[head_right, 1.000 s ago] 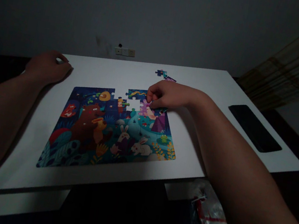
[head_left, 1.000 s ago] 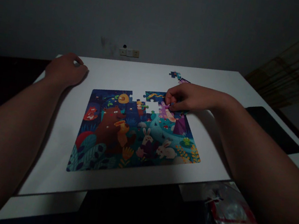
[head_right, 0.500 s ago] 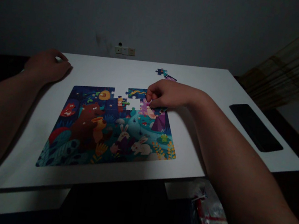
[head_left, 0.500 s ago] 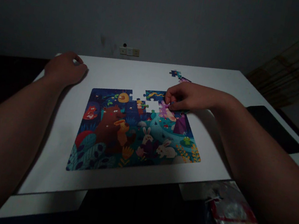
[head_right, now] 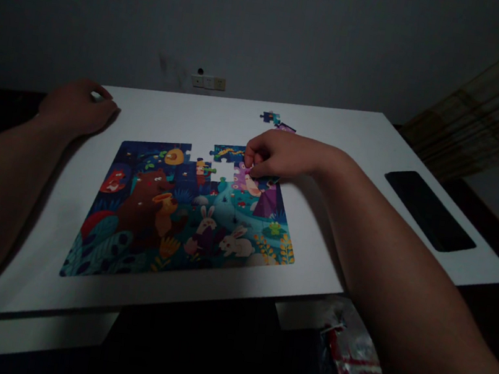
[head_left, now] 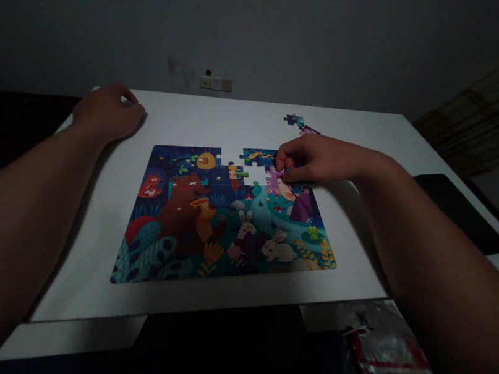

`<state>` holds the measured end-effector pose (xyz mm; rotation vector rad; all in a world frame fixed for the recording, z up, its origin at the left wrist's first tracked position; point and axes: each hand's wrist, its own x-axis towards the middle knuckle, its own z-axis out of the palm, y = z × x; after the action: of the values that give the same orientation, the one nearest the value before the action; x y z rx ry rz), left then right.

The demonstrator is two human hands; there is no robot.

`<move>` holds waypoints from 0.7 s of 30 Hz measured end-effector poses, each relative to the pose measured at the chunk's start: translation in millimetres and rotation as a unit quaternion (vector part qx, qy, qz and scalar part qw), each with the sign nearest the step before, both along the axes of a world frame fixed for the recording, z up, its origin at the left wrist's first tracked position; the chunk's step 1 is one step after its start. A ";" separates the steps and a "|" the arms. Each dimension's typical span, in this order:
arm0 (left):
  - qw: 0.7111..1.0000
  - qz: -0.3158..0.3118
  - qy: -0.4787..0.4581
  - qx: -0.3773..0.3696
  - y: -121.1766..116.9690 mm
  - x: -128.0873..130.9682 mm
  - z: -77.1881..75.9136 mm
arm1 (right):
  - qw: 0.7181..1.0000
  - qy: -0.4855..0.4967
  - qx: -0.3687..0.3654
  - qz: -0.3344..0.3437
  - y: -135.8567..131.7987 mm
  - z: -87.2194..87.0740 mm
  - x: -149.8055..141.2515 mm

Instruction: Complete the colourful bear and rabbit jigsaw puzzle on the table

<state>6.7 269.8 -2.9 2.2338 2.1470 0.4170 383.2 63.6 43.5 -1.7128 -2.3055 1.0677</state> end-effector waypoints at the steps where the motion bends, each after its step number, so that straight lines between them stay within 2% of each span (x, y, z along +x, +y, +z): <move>1: 1.000 0.001 0.000 0.004 -0.4 0.1 -0.3 | 1.000 -0.004 0.006 0.003 -0.3 -0.4 -0.1; 7: 1.000 0.006 0.004 0.006 -1.4 0.8 -0.5 | 0.999 -0.014 0.027 0.013 -1.6 -2.8 -0.5; 21: 1.000 0.002 0.001 0.014 3.4 -1.4 -2.7 | 1.000 -0.015 0.017 0.003 -1.5 -1.2 -1.6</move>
<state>5.3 273.2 -5.6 2.2455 2.1615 0.4472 381.6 62.1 42.3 -1.7238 -2.3335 1.0050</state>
